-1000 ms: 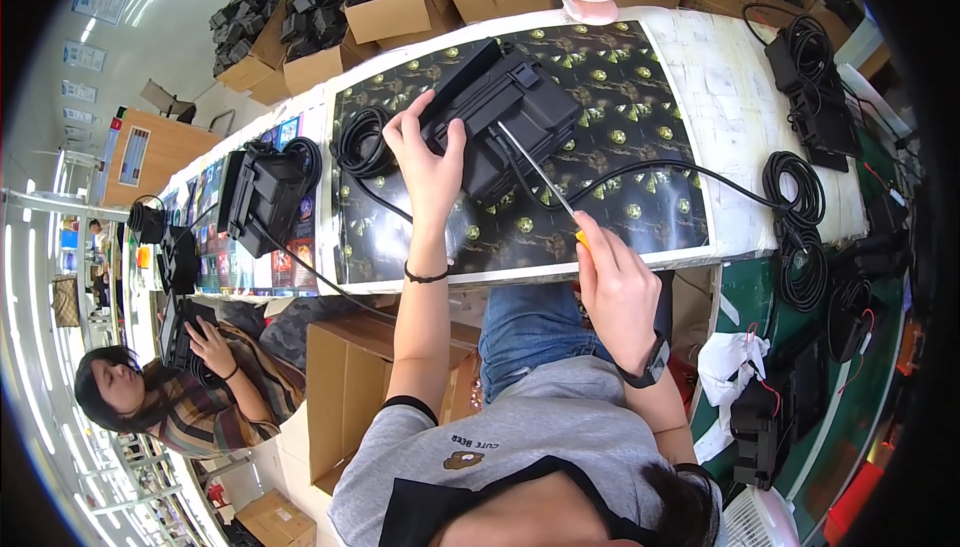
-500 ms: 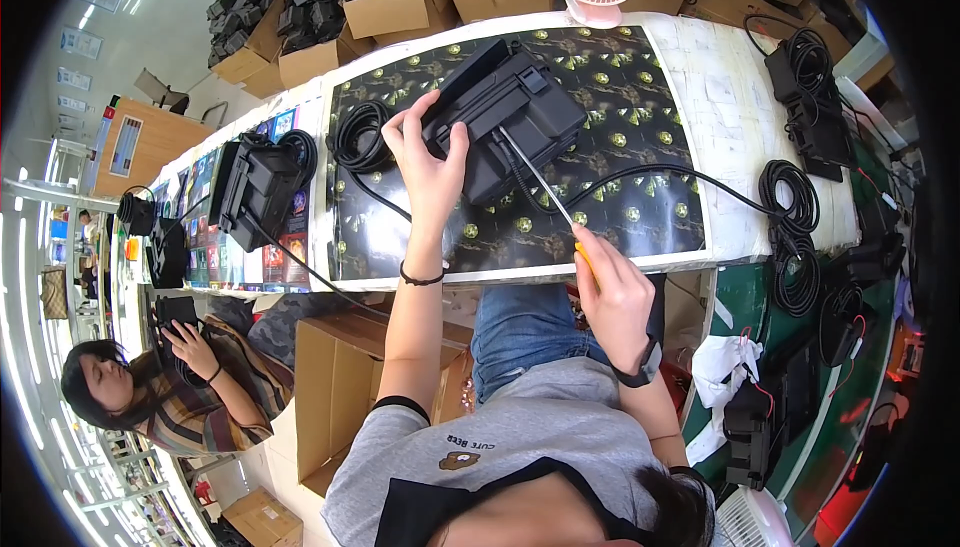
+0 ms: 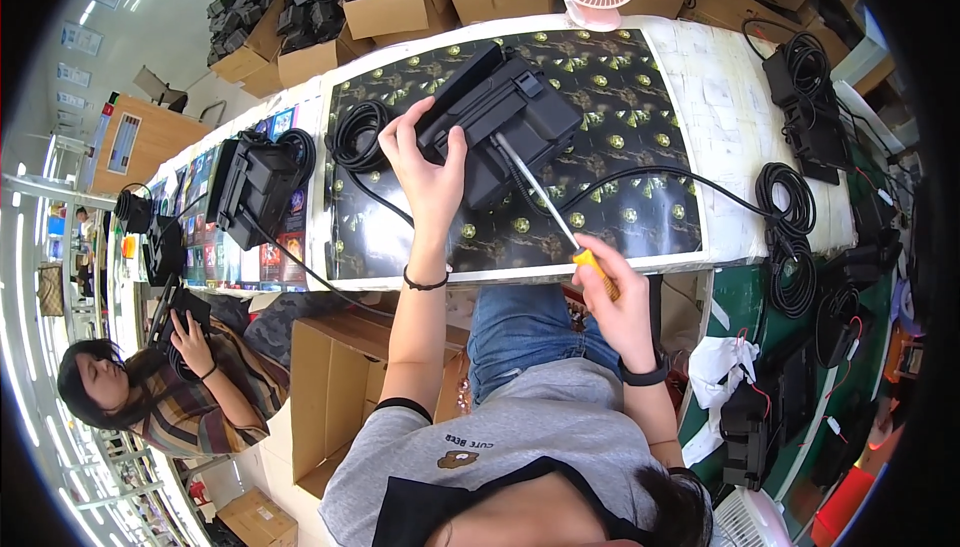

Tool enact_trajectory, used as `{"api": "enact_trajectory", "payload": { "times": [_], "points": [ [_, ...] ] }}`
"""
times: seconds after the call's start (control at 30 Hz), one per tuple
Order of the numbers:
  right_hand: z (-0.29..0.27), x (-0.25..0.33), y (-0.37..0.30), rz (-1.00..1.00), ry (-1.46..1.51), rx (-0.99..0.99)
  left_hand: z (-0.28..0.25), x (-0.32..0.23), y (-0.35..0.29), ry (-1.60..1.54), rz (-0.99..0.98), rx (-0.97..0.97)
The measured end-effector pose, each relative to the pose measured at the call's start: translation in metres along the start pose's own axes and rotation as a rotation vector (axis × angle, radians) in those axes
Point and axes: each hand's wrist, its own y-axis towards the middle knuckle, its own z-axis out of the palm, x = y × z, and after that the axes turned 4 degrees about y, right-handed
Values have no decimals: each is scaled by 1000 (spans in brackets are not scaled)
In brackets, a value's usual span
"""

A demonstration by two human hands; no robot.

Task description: Assembling electronic components into a plastic housing using a screwdriver.

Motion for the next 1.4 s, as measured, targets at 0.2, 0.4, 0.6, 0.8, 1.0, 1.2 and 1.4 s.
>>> {"api": "enact_trajectory", "payload": {
  "times": [0.2,0.4,0.6,0.8,1.0,1.2,1.4],
  "points": [
    [18,-1,-6,-307,-375,-90,-1,-8,-7,3,6,-34],
    [30,-6,-9,-435,-740,-136,-3,-6,-10,-14,-27,-43],
    [23,2,-7,-519,-824,-141,-7,-1,-13,-35,-17,-48],
    [13,-2,-12,89,-38,199,-8,17,-17,-290,-33,-17],
    [-21,41,-26,-94,-380,390,-24,40,-41,-363,8,-77],
    [-61,24,10,-266,-157,-128,-31,37,-47,-433,141,-52],
    [-14,8,106,-341,304,-43,-38,36,-47,-522,242,14]
  ]
}}
